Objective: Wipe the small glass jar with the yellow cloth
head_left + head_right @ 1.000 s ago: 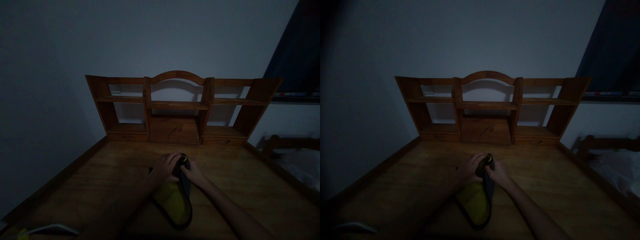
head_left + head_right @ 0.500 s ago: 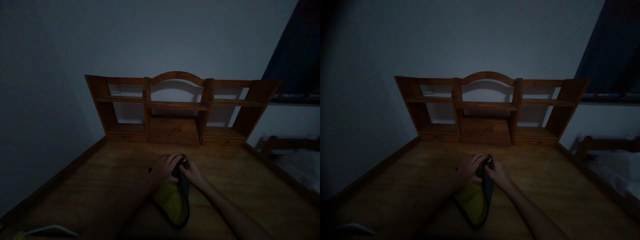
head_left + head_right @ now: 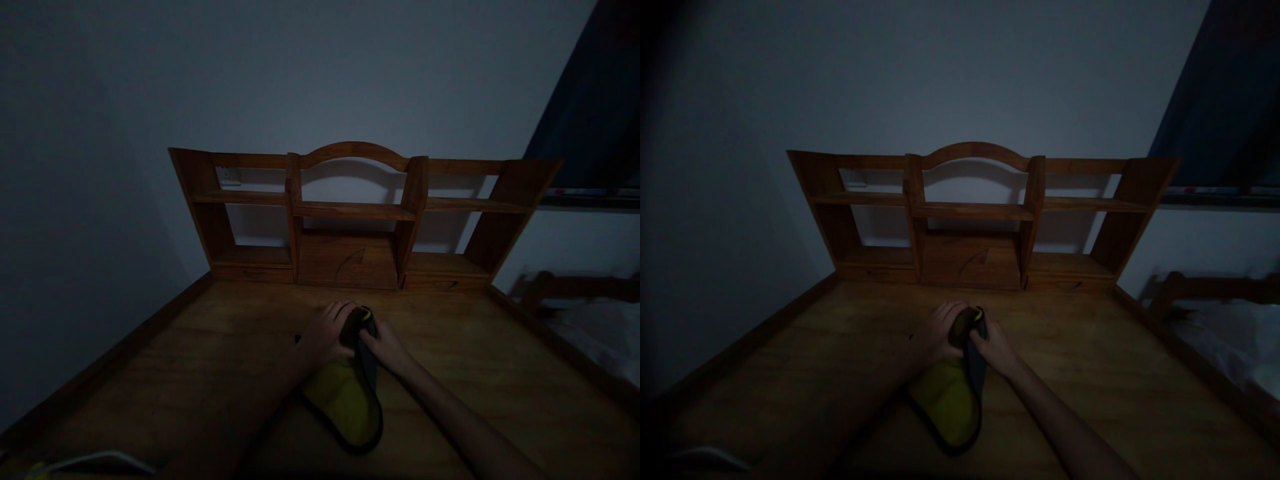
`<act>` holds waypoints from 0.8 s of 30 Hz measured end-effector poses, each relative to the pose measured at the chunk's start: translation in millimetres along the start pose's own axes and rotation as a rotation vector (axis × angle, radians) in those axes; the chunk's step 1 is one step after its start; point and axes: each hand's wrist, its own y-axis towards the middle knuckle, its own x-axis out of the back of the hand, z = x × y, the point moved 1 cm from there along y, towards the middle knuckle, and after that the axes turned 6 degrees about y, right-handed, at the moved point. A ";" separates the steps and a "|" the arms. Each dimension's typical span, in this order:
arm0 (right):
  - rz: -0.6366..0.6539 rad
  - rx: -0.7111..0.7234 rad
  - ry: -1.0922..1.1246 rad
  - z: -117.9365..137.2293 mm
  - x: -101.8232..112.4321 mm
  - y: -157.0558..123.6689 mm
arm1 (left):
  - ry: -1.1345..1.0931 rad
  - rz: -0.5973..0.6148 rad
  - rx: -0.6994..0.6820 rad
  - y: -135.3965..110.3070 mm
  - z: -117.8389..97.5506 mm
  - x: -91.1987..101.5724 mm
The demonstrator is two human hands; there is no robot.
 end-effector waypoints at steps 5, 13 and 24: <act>0.034 -0.099 0.264 -0.6 -2.0 3.3 | 0.019 -0.037 0.055 0.0 2.8 3.2; 0.125 -0.263 0.628 2.5 -8.7 2.9 | 0.051 -0.055 0.065 -0.1 5.6 7.2; 0.026 -0.098 0.495 -5.0 -17.3 2.0 | 0.200 -0.007 -0.161 -0.3 -16.3 10.5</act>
